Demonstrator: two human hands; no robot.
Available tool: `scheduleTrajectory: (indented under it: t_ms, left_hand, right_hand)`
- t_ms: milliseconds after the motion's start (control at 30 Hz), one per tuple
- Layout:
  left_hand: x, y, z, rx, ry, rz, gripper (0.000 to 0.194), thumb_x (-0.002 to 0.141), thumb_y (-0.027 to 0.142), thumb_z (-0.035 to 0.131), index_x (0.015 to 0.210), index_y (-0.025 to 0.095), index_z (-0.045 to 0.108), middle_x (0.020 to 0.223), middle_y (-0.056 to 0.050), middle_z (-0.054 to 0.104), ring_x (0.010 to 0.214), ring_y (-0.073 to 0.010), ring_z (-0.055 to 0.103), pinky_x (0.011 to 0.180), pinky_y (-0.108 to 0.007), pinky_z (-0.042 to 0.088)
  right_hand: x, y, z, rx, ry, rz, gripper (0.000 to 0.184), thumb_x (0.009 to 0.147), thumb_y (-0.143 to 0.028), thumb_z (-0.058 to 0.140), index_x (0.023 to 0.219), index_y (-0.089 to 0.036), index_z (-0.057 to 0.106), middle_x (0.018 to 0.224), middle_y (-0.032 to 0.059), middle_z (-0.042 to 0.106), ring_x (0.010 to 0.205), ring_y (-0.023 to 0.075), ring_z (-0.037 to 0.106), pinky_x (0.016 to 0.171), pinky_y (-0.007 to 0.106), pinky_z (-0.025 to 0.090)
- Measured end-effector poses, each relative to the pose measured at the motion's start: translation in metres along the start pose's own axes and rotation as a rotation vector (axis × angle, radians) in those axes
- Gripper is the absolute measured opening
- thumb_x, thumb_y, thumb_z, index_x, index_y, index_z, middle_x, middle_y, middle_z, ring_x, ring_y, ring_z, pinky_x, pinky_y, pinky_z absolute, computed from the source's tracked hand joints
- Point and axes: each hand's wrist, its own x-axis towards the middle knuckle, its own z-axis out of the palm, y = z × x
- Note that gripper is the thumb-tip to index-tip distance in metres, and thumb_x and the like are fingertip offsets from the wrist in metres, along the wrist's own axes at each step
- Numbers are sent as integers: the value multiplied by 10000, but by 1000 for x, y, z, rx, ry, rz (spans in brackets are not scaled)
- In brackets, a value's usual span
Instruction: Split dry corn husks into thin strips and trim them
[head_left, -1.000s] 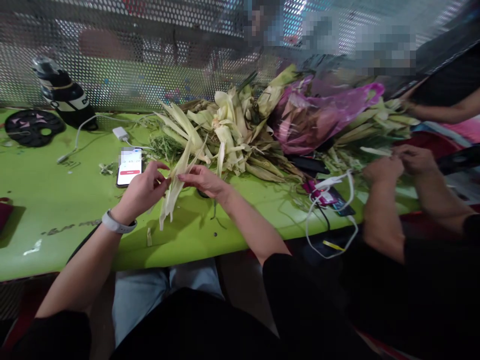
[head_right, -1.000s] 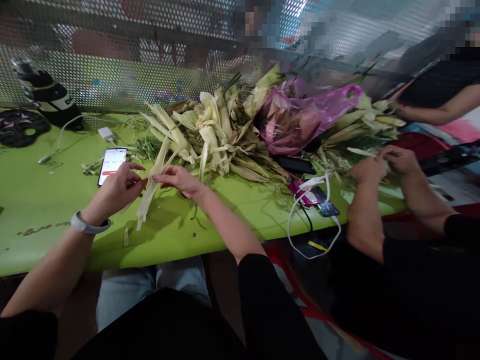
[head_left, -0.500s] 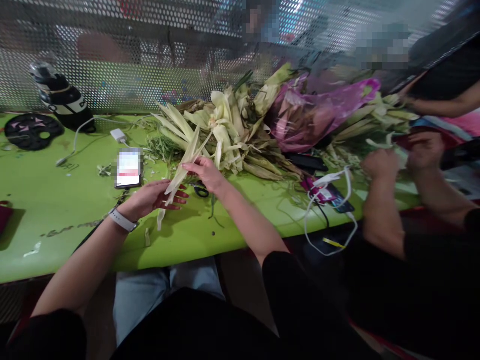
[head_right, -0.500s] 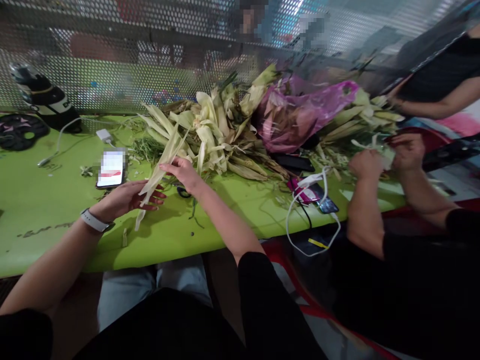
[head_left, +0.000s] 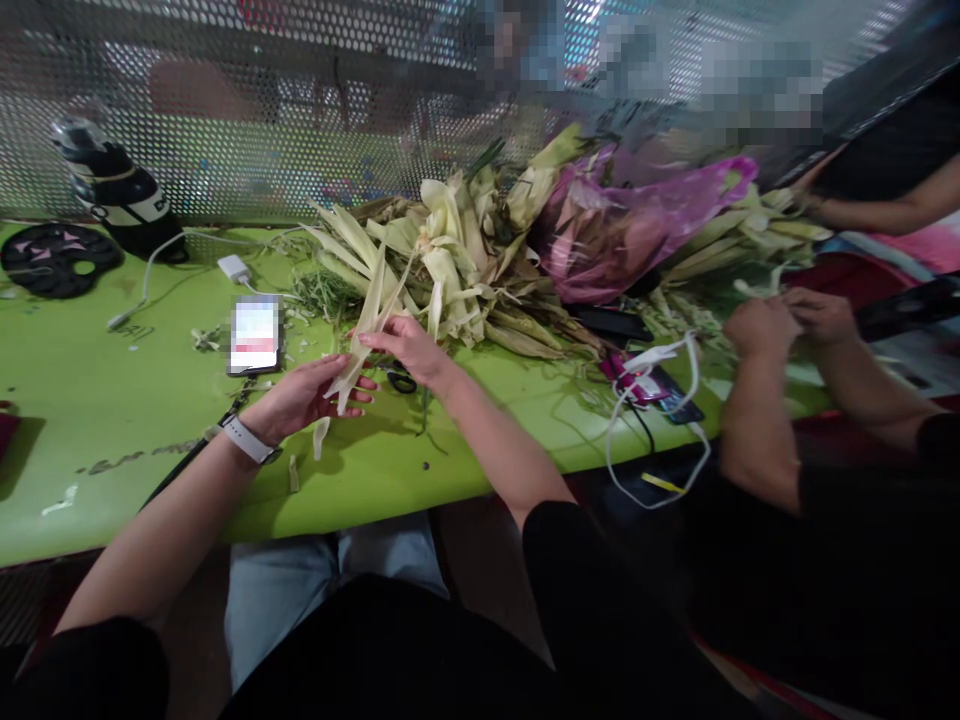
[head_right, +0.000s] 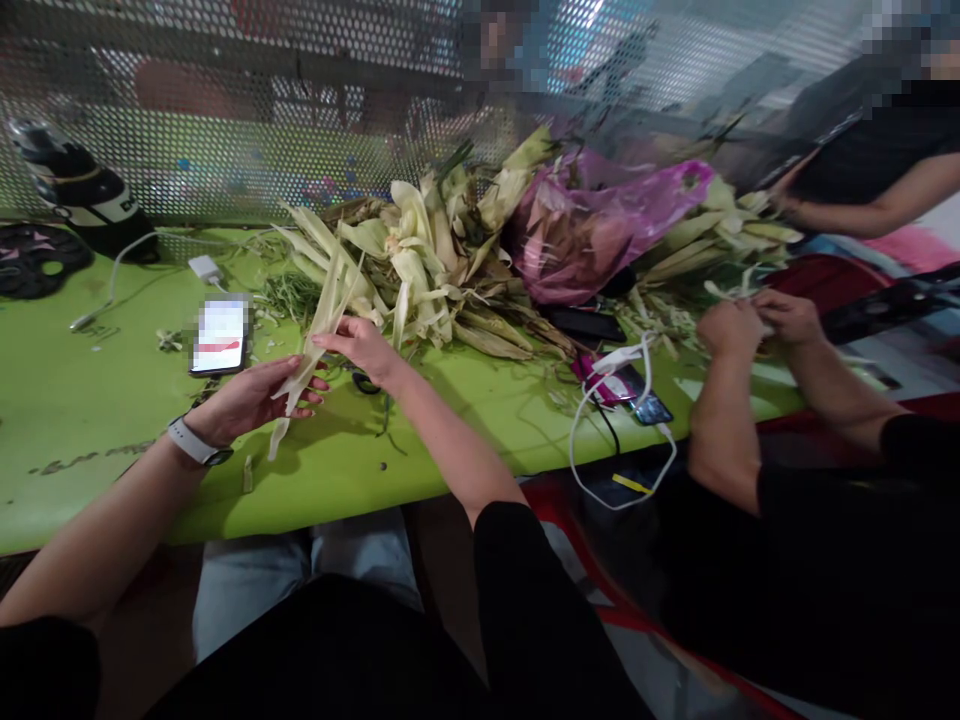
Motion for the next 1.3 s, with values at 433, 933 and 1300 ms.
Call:
scheduleTrajectory:
  t_ms: [433, 933, 1300]
  left_hand:
    - [0, -1, 0, -62, 8, 44, 91, 919, 220, 589, 957, 153, 636, 694, -28, 631, 528, -91, 582, 427, -164, 488]
    - [11, -6, -16, 119, 28, 269, 122, 869, 268, 653, 915, 157, 680, 754, -33, 626, 546, -69, 534, 408, -149, 361]
    - [10, 16, -30, 72, 431, 594, 128, 873, 258, 611, 980, 188, 610, 1027, -69, 720, 919, -143, 697, 686, -219, 553]
  right_hand:
    - [1, 2, 2, -10, -27, -56, 382, 653, -474, 815, 828, -171, 661, 827, 12, 689, 795, 149, 635, 818, 303, 531]
    - [6, 11, 0, -140, 198, -219, 401, 729, -520, 734, 945, -206, 612, 906, 11, 624, 790, 129, 606, 763, 258, 514]
    - [-11, 27, 33, -694, -181, 118, 348, 816, -502, 693, 712, -177, 624, 607, 29, 625, 485, 124, 552, 509, 280, 447]
